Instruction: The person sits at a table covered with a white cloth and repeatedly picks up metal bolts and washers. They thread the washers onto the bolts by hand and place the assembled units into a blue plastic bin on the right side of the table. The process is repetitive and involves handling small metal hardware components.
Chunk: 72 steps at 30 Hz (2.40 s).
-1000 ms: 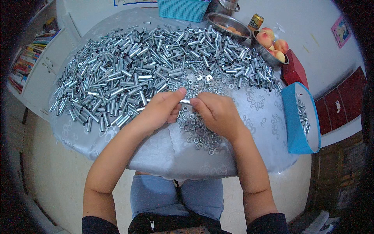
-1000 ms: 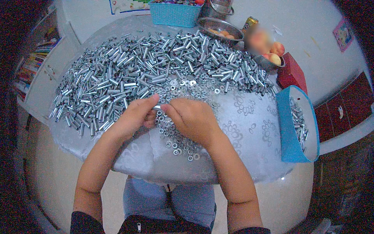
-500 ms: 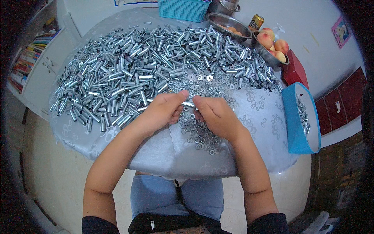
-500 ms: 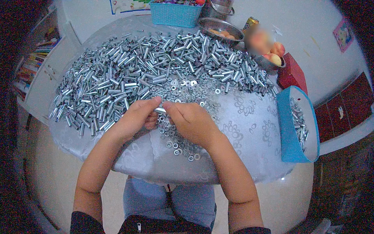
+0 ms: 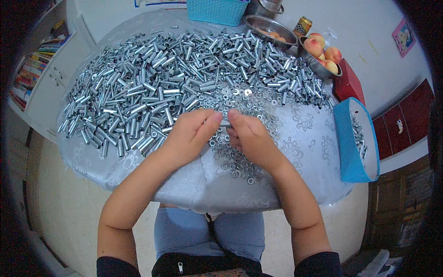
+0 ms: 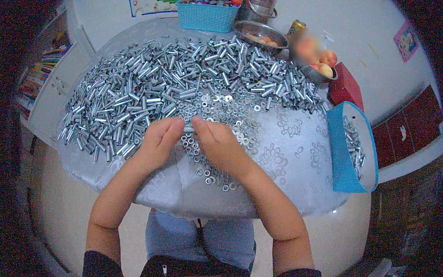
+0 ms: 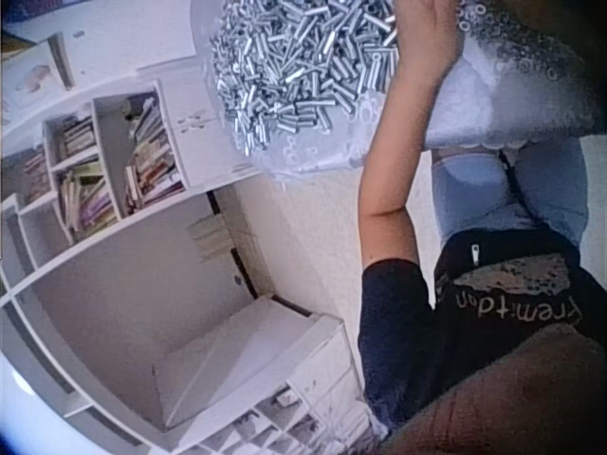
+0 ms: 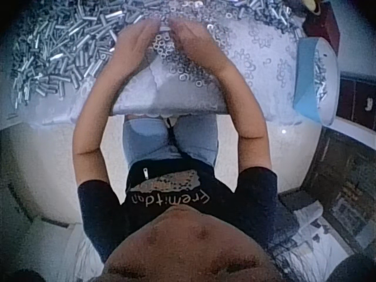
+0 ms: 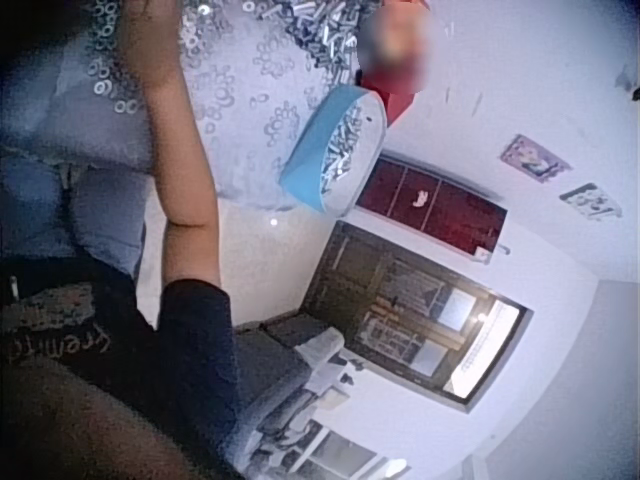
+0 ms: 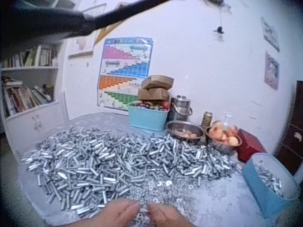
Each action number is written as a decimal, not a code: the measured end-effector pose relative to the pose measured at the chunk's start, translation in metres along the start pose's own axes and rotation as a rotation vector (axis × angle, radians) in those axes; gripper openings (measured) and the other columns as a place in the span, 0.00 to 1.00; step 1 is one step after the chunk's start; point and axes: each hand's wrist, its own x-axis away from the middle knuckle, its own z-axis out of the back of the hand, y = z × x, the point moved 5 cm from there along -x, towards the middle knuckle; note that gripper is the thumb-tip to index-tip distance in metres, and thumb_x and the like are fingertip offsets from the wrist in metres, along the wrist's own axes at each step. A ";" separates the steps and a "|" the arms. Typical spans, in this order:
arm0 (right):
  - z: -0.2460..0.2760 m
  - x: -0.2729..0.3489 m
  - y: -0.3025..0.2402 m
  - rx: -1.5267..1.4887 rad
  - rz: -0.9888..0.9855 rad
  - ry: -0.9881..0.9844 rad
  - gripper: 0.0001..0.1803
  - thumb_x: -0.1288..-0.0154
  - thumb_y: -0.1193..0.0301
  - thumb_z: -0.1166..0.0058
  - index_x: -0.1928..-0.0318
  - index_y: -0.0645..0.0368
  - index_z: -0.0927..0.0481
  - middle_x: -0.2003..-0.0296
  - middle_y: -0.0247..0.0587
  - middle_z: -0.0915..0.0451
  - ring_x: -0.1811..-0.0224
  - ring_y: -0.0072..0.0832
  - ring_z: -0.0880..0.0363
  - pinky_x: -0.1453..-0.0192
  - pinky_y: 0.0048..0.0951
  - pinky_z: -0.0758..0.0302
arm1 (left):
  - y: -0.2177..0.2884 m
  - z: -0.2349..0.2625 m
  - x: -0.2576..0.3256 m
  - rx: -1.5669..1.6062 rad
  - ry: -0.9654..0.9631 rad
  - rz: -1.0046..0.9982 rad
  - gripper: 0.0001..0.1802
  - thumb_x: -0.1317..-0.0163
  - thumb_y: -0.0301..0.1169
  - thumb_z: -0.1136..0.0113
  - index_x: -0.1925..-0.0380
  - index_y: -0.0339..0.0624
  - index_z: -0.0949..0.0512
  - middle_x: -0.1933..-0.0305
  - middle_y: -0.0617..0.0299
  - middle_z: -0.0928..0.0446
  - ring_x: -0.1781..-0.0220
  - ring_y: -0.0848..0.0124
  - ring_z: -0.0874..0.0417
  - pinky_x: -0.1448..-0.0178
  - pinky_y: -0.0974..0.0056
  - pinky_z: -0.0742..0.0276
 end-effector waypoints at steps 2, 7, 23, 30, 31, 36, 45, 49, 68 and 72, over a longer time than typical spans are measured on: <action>-0.007 0.002 0.011 -0.314 -0.284 -0.109 0.24 0.34 0.54 0.60 0.84 0.53 0.38 0.88 0.24 0.46 0.88 0.15 0.49 0.85 0.20 0.50 | 0.007 0.001 0.000 -0.306 -0.040 -0.185 0.16 0.40 0.36 0.52 0.80 0.37 0.34 0.81 0.55 0.33 0.76 0.58 0.31 0.69 0.57 0.35; -0.007 0.008 0.019 -0.663 -0.656 -0.374 0.25 0.35 0.52 0.61 0.85 0.48 0.44 0.90 0.20 0.50 0.90 0.12 0.55 0.87 0.18 0.57 | 0.017 0.000 0.001 -0.490 -0.036 -0.418 0.12 0.44 0.34 0.49 0.79 0.38 0.32 0.77 0.53 0.32 0.72 0.54 0.30 0.67 0.57 0.35; 0.198 0.048 -0.018 -1.708 0.772 0.107 0.25 0.45 0.49 0.49 0.57 0.57 0.26 0.83 0.23 0.43 0.82 0.15 0.45 0.79 0.15 0.45 | 0.012 0.007 -0.002 -0.311 0.119 -0.352 0.16 0.38 0.37 0.58 0.78 0.37 0.31 0.79 0.55 0.33 0.75 0.58 0.31 0.69 0.60 0.37; 0.165 0.014 0.005 -1.625 0.536 0.101 0.17 0.40 0.57 0.51 0.61 0.58 0.25 0.83 0.25 0.41 0.81 0.15 0.44 0.78 0.17 0.44 | 0.010 0.005 -0.003 -0.321 0.139 -0.268 0.10 0.41 0.30 0.54 0.76 0.35 0.30 0.78 0.53 0.31 0.74 0.58 0.30 0.69 0.61 0.35; 0.157 0.010 0.008 -1.607 0.484 0.109 0.16 0.38 0.58 0.53 0.61 0.58 0.25 0.83 0.25 0.41 0.82 0.16 0.44 0.77 0.17 0.45 | 0.010 0.006 -0.003 -0.339 0.156 -0.255 0.10 0.41 0.30 0.54 0.76 0.35 0.29 0.77 0.53 0.31 0.74 0.58 0.29 0.69 0.61 0.35; 0.122 -0.008 0.020 -1.530 0.198 0.153 0.09 0.36 0.64 0.56 0.65 0.55 0.28 0.84 0.24 0.42 0.82 0.16 0.47 0.79 0.18 0.47 | 0.006 0.027 -0.006 -0.360 0.317 -0.090 0.11 0.39 0.31 0.54 0.71 0.34 0.28 0.74 0.53 0.28 0.71 0.59 0.27 0.65 0.63 0.33; 0.078 -0.020 0.043 -1.049 -0.213 0.351 0.05 0.39 0.70 0.54 0.67 0.59 0.30 0.84 0.24 0.43 0.83 0.16 0.46 0.80 0.18 0.47 | -0.028 0.068 -0.010 -0.537 0.493 0.064 0.14 0.38 0.34 0.57 0.65 0.33 0.28 0.66 0.47 0.25 0.62 0.52 0.26 0.58 0.57 0.33; 0.073 -0.012 0.032 -0.493 -0.022 0.606 0.04 0.43 0.72 0.48 0.70 0.59 0.27 0.84 0.26 0.35 0.84 0.16 0.40 0.80 0.18 0.43 | -0.034 0.057 -0.014 -0.611 0.316 0.083 0.13 0.43 0.33 0.50 0.67 0.33 0.26 0.64 0.48 0.24 0.61 0.54 0.24 0.56 0.59 0.31; -0.058 -0.004 -0.002 0.868 0.672 -0.154 0.09 0.47 0.69 0.51 0.64 0.55 0.25 0.70 0.41 0.27 0.65 0.39 0.28 0.62 0.38 0.30 | -0.034 0.048 -0.013 -0.729 0.349 -0.085 0.07 0.51 0.30 0.42 0.73 0.38 0.24 0.69 0.52 0.26 0.63 0.54 0.27 0.59 0.54 0.32; -0.064 0.000 -0.009 0.962 0.771 -0.105 0.07 0.49 0.72 0.54 0.69 0.60 0.29 0.74 0.43 0.28 0.68 0.40 0.28 0.64 0.39 0.30 | -0.036 0.047 -0.009 -0.589 0.393 -0.119 0.07 0.48 0.30 0.44 0.72 0.37 0.25 0.69 0.51 0.26 0.63 0.53 0.27 0.58 0.55 0.32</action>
